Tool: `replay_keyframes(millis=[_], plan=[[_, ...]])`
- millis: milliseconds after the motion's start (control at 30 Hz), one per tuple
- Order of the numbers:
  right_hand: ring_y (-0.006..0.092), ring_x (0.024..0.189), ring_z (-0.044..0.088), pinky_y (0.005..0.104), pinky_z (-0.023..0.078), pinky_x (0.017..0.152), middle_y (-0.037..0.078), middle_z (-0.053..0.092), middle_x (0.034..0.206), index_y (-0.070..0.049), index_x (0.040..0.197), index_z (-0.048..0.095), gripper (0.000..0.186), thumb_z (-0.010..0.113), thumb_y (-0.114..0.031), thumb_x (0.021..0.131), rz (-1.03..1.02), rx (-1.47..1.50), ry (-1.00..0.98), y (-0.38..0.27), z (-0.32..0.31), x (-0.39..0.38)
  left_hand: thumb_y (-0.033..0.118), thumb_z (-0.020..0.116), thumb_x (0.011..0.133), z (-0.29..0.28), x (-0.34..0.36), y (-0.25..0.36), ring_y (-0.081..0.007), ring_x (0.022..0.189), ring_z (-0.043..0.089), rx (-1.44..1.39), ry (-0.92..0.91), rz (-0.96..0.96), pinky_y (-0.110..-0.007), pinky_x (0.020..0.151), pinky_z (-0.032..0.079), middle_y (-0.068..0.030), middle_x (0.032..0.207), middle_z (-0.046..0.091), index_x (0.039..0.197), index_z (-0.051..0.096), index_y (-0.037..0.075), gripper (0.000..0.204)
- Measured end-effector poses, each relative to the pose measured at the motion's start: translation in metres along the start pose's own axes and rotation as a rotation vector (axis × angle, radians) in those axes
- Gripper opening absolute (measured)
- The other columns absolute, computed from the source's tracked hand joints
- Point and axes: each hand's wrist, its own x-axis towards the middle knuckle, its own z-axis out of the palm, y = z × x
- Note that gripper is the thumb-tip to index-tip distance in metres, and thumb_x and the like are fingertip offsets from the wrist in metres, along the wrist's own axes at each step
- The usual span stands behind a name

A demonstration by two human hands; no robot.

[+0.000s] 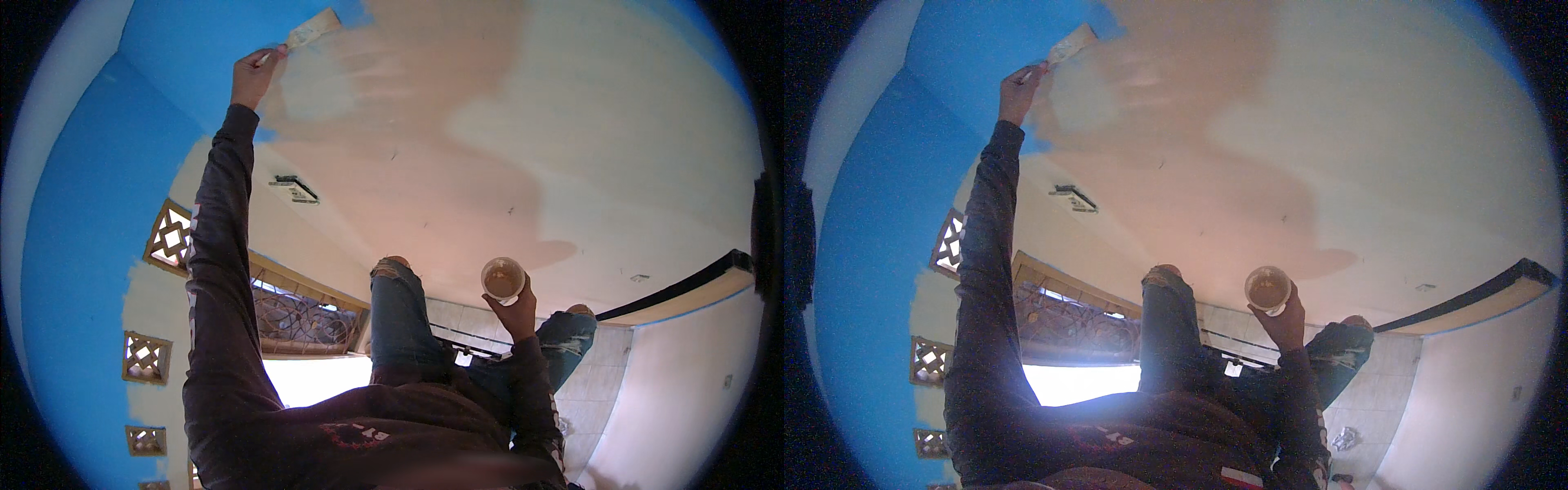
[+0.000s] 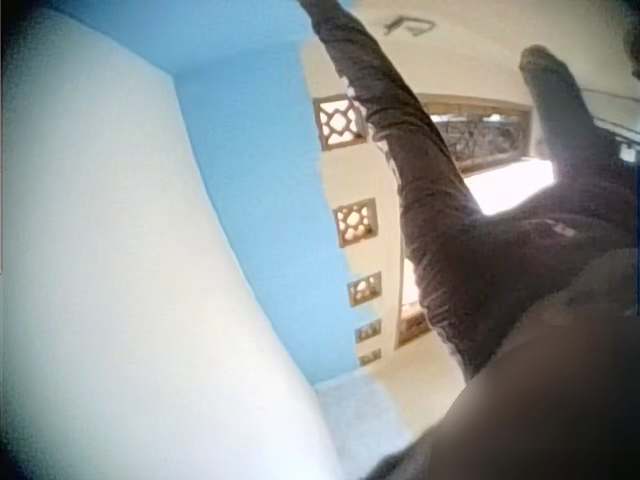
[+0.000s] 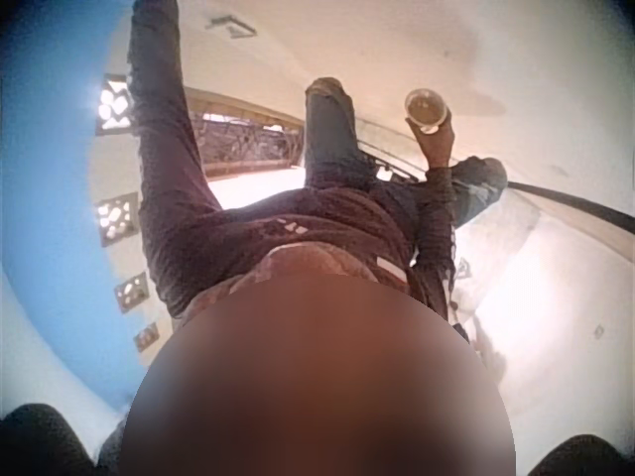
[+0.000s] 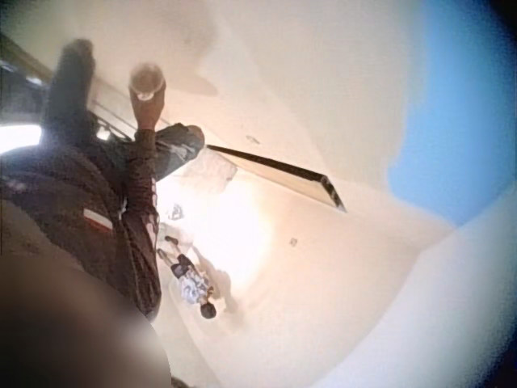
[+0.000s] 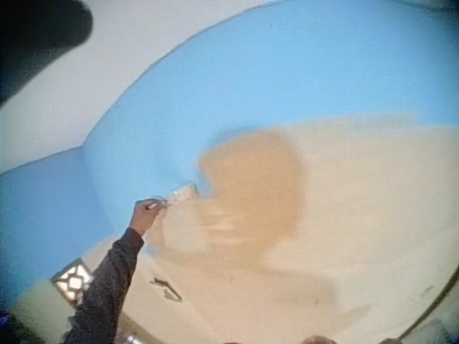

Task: The person paints a ceiling using a paintbrush and a small container of beige paint. They repeatedly dip the brush into the container and apply paint to the ceiling surface, gradually covering a blue-painted area.

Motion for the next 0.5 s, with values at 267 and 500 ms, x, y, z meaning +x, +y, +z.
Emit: replay_keyframes(millis=[267, 500], plan=[[0.0336, 0.115, 0.067, 0.0434, 0.056, 0.094, 0.019, 0.068, 0.121, -0.004, 0.135, 0.048, 0.084, 0.094, -0.028, 0.069, 0.007, 0.024, -0.007, -0.002, -0.001, -0.001, 0.044, 0.078, 0.09, -0.036, 0.001, -0.018, -0.0034, 0.062, 0.043, 0.171, 0.029, -0.158, -0.023, 0.055, 0.036, 0.0073, 0.069, 0.058, 0.095, 0.08, 0.007, 0.038], [0.0333, 0.116, 0.067, 0.0433, 0.056, 0.095, 0.019, 0.068, 0.123, -0.004, 0.137, 0.048, 0.085, 0.094, -0.027, 0.069, 0.004, 0.017, -0.033, 0.002, 0.0, 0.0, 0.049, 0.079, 0.087, -0.073, -0.007, -0.061, -0.0068, 0.063, 0.046, 0.25, 0.152, -0.116, -0.026, 0.059, 0.039, 0.0063, 0.065, 0.056, 0.087, 0.079, 0.004, 0.045]])
